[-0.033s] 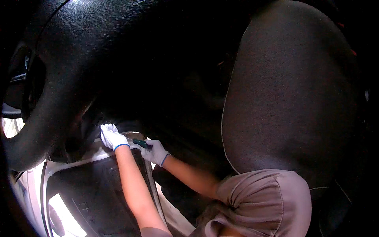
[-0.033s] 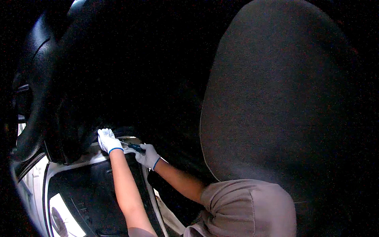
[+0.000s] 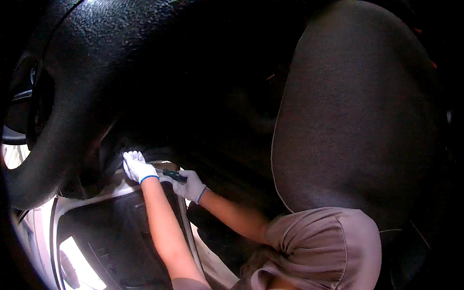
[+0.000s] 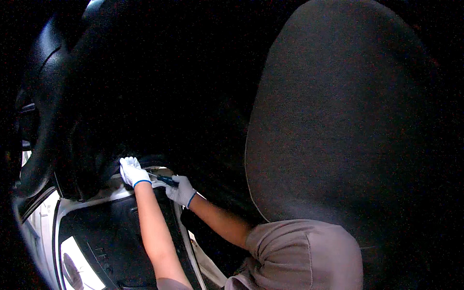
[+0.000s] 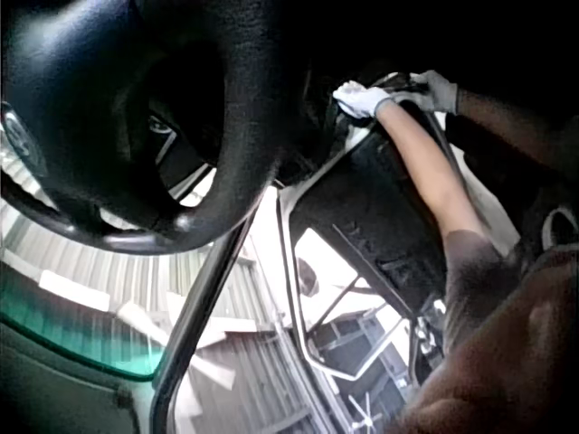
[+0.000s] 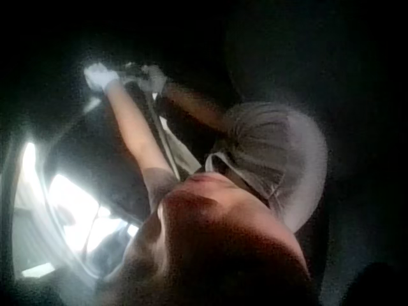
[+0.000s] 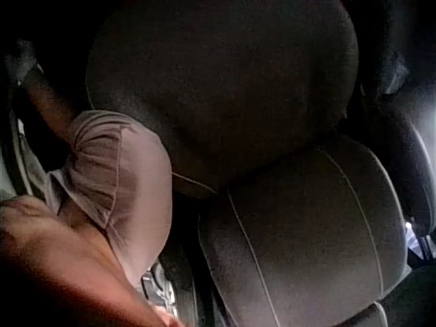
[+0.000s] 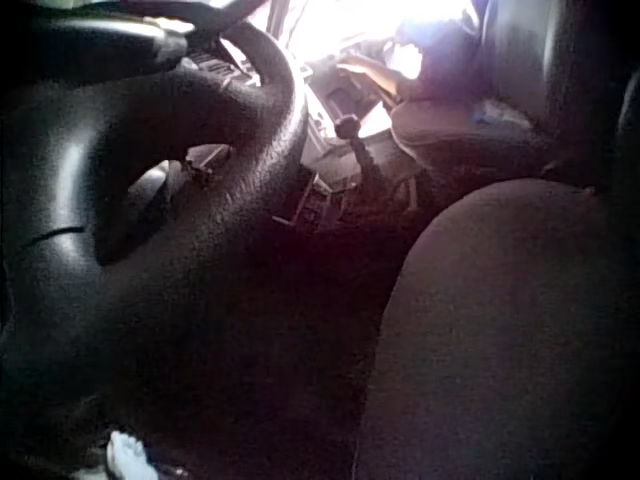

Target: The person disassembles the car dashboard by unscrewing fasteners around the steering column with a screwdriver, removing plastic trim panels by hand, and unscrewing the lower steering column cover.

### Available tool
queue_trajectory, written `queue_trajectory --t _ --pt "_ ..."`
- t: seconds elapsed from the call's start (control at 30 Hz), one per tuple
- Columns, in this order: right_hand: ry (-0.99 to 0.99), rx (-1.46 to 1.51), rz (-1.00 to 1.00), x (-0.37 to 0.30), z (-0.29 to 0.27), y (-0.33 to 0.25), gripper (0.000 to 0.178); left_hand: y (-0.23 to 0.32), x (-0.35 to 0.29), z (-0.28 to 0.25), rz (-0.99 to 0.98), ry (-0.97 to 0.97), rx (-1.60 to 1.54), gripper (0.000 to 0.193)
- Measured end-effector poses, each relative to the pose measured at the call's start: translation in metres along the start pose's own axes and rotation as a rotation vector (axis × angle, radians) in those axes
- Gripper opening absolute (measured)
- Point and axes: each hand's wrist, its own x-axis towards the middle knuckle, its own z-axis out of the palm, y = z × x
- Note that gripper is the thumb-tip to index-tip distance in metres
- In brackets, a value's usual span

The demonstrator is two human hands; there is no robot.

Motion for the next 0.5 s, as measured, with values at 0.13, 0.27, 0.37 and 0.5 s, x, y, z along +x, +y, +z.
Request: queue_trajectory --t 0.13,0.27,0.37,0.5 --pt "-0.038 -0.116 -0.011 -0.01 0.007 0.005 0.035 0.0 -0.001 -0.002 0.047 0.006 -0.008 0.037" --pt "0.047 -0.024 0.004 -0.029 0.018 -0.005 0.021 -0.003 -0.009 0.004 0.095 0.019 0.008 0.033" --pt "-0.019 -0.003 0.004 -0.05 0.048 0.026 0.022 0.013 -0.007 -0.017 0.157 0.064 0.062 0.034" --pt "0.018 -0.115 -0.019 -0.04 0.041 0.02 0.023 0.01 -0.008 -0.009 0.118 0.005 0.082 0.036"
